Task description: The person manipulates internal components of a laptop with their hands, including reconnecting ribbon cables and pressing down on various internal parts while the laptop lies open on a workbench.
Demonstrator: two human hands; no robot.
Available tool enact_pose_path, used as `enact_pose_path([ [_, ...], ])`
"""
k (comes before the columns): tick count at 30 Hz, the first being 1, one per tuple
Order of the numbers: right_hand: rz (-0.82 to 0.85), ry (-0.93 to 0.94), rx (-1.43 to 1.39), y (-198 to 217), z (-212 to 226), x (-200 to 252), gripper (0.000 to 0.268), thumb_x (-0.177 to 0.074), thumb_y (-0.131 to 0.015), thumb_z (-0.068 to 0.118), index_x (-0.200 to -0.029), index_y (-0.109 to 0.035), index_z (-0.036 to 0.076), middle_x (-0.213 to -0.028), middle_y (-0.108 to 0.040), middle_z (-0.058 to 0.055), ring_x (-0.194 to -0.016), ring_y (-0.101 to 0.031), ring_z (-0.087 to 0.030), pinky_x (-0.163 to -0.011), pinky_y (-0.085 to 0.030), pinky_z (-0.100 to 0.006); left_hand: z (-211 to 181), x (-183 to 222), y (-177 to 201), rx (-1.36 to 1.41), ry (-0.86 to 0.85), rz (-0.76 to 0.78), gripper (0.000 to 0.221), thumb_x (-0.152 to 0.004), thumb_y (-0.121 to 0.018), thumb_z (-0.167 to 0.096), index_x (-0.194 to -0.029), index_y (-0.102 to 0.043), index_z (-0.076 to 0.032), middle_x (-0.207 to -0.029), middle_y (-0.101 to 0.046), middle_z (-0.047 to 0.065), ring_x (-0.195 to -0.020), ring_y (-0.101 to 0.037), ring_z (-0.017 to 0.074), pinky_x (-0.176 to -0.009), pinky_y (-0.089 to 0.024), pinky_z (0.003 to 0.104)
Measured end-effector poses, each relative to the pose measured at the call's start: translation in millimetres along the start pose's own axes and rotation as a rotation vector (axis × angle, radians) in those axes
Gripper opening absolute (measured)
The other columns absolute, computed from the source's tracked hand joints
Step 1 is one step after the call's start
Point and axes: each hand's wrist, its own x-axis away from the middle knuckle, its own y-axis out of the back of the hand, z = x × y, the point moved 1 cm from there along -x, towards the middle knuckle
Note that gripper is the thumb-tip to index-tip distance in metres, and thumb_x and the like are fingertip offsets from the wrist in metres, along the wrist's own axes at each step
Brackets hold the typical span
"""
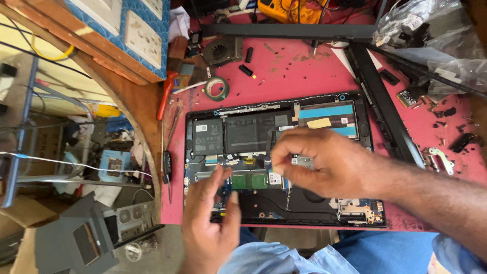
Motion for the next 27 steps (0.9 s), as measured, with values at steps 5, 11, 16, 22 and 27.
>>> enact_pose_path([
  [5,-0.142,0.018,0.232,19,-2,-4,0.011,-0.091,-0.069,0.007,-0.1,-0.063,0.005,-0.095,-0.068,-0.007,-0.089,-0.071,-0.022,-0.077,-0.056,-0.034,24,-54,15,-0.12,-0.318,0.337,0.027,-0.087,-0.072,-0.006,-0.114,-0.073,-0.011,-0.11,-0.072,0.005,-0.103,-0.065,0.0283,-0.09,-0.054,0.04],
  [11,-0.304,-0.009,0.472,27,-20,-6,0.013,-0.098,-0.071,0.009,-0.106,-0.062,0.004,-0.1,-0.066,-0.011,-0.095,-0.069,-0.026,-0.082,-0.055,-0.036,36,-113,-22,-0.059,-0.434,0.739,0.022,-0.085,-0.075,-0.017,-0.106,-0.077,-0.017,-0.099,-0.07,-0.001,-0.102,-0.061,0.024,-0.093,-0.047,0.039],
  [16,-0.367,0.031,0.519,24,-28,-3,0.011,-0.103,-0.069,0.007,-0.109,-0.061,0.004,-0.104,-0.067,-0.011,-0.094,-0.069,-0.023,-0.081,-0.055,-0.033,41,-129,-47,-0.027,-0.489,0.92,0.028,-0.08,-0.076,-0.019,-0.107,-0.078,-0.024,-0.103,-0.068,-0.005,-0.111,-0.057,0.0204,-0.108,-0.041,0.042],
  [22,-0.352,0.2,0.389,27,-38,0,0.007,-0.1,-0.059,-0.001,-0.1,-0.057,0.005,-0.095,-0.069,-0.012,-0.077,-0.071,-0.018,-0.065,-0.059,-0.028,52,-129,-60,0.031,-0.506,0.976,0.028,-0.077,-0.078,-0.021,-0.104,-0.08,-0.027,-0.104,-0.069,-0.008,-0.108,-0.055,0.0156,-0.106,-0.036,0.045],
  [27,-0.019,0.244,0.172,22,-35,5,0.01,-0.099,-0.063,0.003,-0.103,-0.056,0.009,-0.098,-0.075,-0.01,-0.08,-0.078,-0.017,-0.065,-0.063,-0.026,59,-127,-63,0.102,-0.6,0.885,0.029,-0.076,-0.078,-0.016,-0.103,-0.08,-0.027,-0.097,-0.069,-0.008,-0.105,-0.056,0.0141,-0.099,-0.037,0.042],
])
